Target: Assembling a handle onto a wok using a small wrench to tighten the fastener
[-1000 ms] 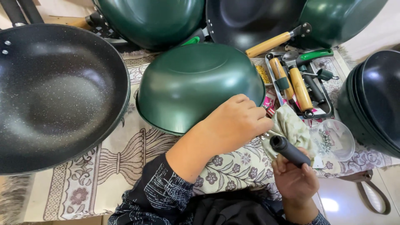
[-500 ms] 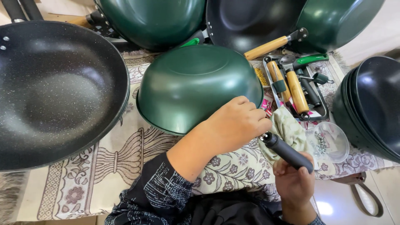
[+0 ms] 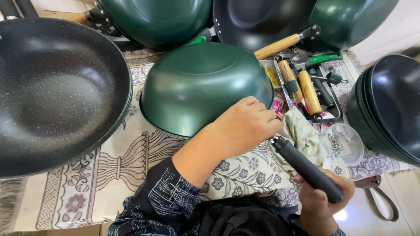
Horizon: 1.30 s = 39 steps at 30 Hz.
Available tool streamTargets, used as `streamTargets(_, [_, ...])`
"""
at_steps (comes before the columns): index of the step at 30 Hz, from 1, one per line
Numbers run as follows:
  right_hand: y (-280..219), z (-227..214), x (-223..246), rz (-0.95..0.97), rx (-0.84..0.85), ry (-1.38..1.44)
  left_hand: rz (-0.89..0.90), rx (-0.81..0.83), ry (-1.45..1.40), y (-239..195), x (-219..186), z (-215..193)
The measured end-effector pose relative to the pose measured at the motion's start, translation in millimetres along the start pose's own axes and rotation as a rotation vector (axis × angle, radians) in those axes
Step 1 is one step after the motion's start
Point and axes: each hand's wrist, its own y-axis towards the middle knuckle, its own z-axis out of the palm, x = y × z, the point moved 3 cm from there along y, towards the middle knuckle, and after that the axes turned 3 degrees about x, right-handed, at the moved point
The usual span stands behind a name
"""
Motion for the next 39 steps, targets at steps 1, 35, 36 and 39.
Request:
streamTargets(1, [-0.5,-4.2,-4.2,-0.002,-0.004,-0.002,0.005,-0.001,0.000,0.5,-0.4,-0.1])
streamTargets(35, [-0.7,4.0,12.9,-0.148,0.054,-0.169,0.010,0.028,0.069,-0.2,-5.6,18.4])
streamTargets(36, [-4.1,0.2,11.7,-0.220,0.068,-0.222,0.009,0.052,0.056,0.2,-5.8,20.9])
streamTargets(39, [-7.8,-5.0,5.8,-0.191,0.091,-0.232,0.012,0.031,0.094,0.0,-7.4,23.4])
